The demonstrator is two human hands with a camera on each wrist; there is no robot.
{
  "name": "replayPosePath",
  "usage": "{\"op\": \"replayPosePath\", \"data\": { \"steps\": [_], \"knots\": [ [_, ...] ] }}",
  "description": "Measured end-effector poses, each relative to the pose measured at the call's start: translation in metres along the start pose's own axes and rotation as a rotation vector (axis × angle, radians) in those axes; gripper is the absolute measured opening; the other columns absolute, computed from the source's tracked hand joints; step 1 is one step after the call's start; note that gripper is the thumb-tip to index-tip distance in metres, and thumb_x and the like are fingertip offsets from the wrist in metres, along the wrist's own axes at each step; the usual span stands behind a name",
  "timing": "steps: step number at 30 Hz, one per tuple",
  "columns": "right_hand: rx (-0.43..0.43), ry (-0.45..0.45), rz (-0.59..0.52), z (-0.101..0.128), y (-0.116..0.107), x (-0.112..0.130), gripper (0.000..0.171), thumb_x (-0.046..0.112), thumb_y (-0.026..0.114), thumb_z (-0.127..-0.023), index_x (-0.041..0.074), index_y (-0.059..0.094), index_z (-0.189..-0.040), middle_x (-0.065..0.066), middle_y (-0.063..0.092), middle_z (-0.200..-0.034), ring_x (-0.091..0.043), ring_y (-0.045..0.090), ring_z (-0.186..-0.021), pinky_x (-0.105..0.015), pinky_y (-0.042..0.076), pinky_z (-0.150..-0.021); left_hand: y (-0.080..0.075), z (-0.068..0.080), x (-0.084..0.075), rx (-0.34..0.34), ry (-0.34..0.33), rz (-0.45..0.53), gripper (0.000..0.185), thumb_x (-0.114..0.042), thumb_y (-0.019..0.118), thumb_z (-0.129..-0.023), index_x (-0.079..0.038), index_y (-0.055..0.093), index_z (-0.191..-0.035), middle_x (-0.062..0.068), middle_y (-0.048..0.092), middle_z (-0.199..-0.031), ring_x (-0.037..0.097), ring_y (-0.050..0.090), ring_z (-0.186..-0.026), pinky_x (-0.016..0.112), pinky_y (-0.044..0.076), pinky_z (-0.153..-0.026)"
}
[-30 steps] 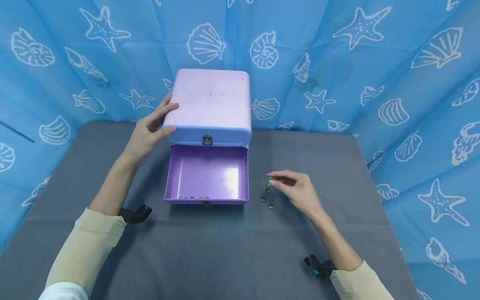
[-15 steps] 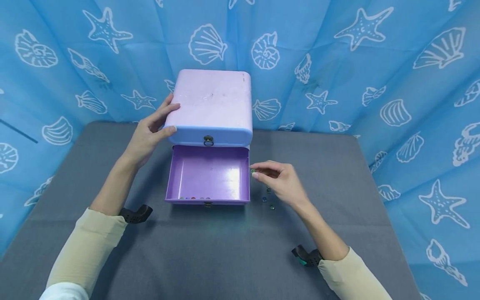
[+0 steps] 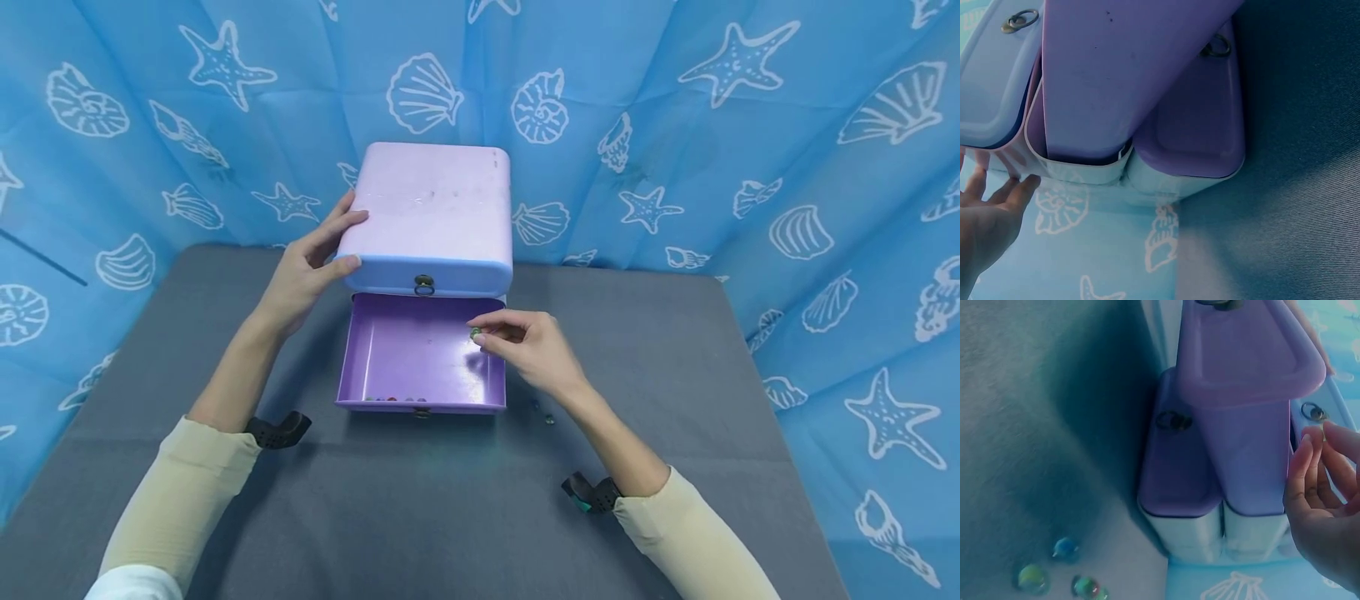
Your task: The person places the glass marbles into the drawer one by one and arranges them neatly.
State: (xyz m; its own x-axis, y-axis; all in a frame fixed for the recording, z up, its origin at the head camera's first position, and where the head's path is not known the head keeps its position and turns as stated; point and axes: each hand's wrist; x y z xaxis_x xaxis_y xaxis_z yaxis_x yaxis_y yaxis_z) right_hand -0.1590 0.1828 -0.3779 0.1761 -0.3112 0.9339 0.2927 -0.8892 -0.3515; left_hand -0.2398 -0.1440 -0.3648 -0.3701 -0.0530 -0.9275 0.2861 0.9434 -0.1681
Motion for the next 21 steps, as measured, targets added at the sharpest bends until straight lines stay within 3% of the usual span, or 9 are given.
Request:
{"op": "replayPosePath", "data": {
  "steps": [4, 14, 21],
  "knots": [
    [0.006, 0.003, 0.029, -0.007, 0.005, 0.004, 0.025, 0.013, 0.071, -0.093, 0.000, 0.072, -0.114, -0.016, 0.071, -0.099, -0.021, 0.068, -0.081, -0.034, 0.057, -0.070, 0.000, 0.000, 0.001, 0.000, 0.001, -0.002, 0.058, -0.023, 0.072, -0.092, -0.016, 0.052, -0.146, -0.013, 0.022, -0.163, 0.017, 0.022, -0.149, 0.061, 0.025, -0.113],
    [0.047, 0.028, 0.065, -0.024, 0.020, 0.011, 0.024, 0.013, 0.069, -0.094, 0.003, 0.072, -0.116, -0.017, 0.073, -0.103, -0.032, 0.071, -0.090, -0.048, 0.056, -0.080, 0.002, -0.002, 0.000, 0.000, 0.005, 0.027, 0.057, -0.019, 0.072, -0.092, -0.015, 0.052, -0.146, -0.012, 0.023, -0.163, 0.016, 0.023, -0.149, 0.058, 0.027, -0.113],
    [0.057, 0.085, 0.072, -0.035, 0.034, 0.014, 0.023, 0.012, 0.069, -0.094, 0.003, 0.073, -0.115, -0.015, 0.075, -0.098, -0.022, 0.072, -0.086, -0.048, 0.056, -0.081, 0.001, -0.001, 0.001, -0.006, -0.007, 0.041, 0.055, -0.017, 0.070, -0.093, -0.016, 0.053, -0.145, -0.013, 0.023, -0.162, 0.016, 0.024, -0.149, 0.057, 0.027, -0.114]
  ]
}}
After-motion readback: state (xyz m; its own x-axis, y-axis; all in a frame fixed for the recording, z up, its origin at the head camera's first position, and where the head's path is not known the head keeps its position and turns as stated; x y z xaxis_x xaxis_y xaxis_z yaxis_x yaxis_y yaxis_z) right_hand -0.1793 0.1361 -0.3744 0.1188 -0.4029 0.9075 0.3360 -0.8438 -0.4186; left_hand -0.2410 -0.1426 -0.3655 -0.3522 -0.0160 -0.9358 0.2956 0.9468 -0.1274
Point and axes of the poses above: each hand's wrist, its own z-axis away from the middle knuckle, its own y-axis out of the palm, x = y × z
